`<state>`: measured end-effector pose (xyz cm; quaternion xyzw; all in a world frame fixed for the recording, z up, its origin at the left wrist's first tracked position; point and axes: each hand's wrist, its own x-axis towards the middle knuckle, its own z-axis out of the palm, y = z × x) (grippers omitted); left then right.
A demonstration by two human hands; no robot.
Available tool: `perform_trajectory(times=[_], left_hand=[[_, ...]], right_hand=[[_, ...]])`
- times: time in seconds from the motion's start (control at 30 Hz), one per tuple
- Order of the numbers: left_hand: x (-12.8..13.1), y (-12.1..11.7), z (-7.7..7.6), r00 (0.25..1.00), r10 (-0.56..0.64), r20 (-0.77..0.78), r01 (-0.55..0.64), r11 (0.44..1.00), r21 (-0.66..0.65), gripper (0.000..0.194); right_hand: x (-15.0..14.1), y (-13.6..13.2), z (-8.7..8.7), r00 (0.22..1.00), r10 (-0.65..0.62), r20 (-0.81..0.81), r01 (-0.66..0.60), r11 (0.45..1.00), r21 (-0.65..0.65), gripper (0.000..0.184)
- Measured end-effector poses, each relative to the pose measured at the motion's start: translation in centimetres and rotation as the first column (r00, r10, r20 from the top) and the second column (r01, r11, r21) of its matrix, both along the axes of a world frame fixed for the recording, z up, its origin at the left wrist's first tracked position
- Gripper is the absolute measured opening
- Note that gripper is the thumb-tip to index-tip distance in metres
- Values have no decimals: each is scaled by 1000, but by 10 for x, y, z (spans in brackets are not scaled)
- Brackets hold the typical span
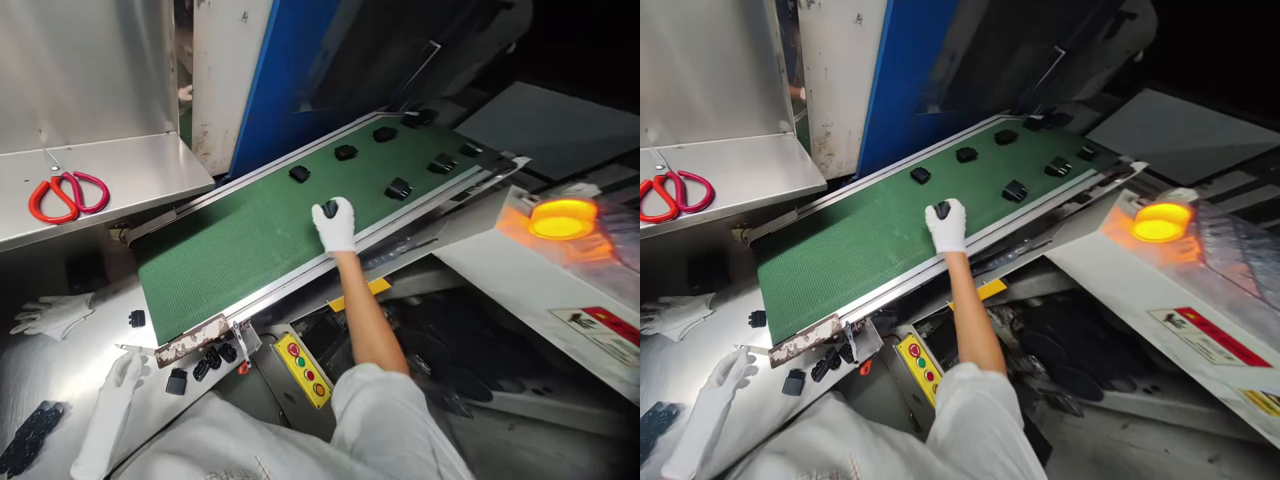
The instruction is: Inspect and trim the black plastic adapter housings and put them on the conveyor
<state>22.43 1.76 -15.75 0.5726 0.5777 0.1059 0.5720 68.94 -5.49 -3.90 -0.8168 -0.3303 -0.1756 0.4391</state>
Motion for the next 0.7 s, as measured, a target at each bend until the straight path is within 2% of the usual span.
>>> perform_trajectory(times=[0.07,0.1,0.13,0.17,0.23,0.27,0.37,0.43,0.5,0.53,0.6,0.7], left_hand=[[40,-17,33,976,88,198,-86,996,-18,60],[61,-24,51,933,48,358,-55,998,11,65],[80,-30,67,876,-32,482,4,998,58,72],[96,-35,81,827,-119,550,55,990,131,79],[115,-38,100,797,-253,549,82,945,317,77],[118,-38,105,799,-273,536,80,932,355,70],[106,-41,107,863,-228,451,56,930,364,51],[92,-46,104,897,-178,405,16,928,372,50],[81,-53,101,893,-183,410,-11,905,426,57],[76,-56,99,884,-196,424,-21,890,455,62],[67,-61,98,872,-226,435,-15,876,483,74],[51,-67,102,900,-212,380,1,874,486,83]], right_hand=[[-70,8,-13,987,160,-5,-160,987,-2,43],[-108,10,-19,957,291,3,-291,957,-12,47],[-145,11,-24,876,478,62,-479,878,-6,47],[-179,9,-28,783,612,109,-616,787,7,40],[-228,2,-35,680,730,69,-733,680,34,15],[-242,-2,-37,655,754,48,-755,654,41,14],[-253,-13,-39,614,781,115,-786,618,4,17],[-248,-19,-34,542,815,205,-826,561,-48,40],[-241,-24,-24,431,880,199,-882,458,-113,55],[-238,-25,-19,372,911,176,-906,398,-144,56],[-236,-23,-9,256,958,130,-942,278,-191,46],[-240,-14,-1,106,994,41,-974,112,-198,23]])
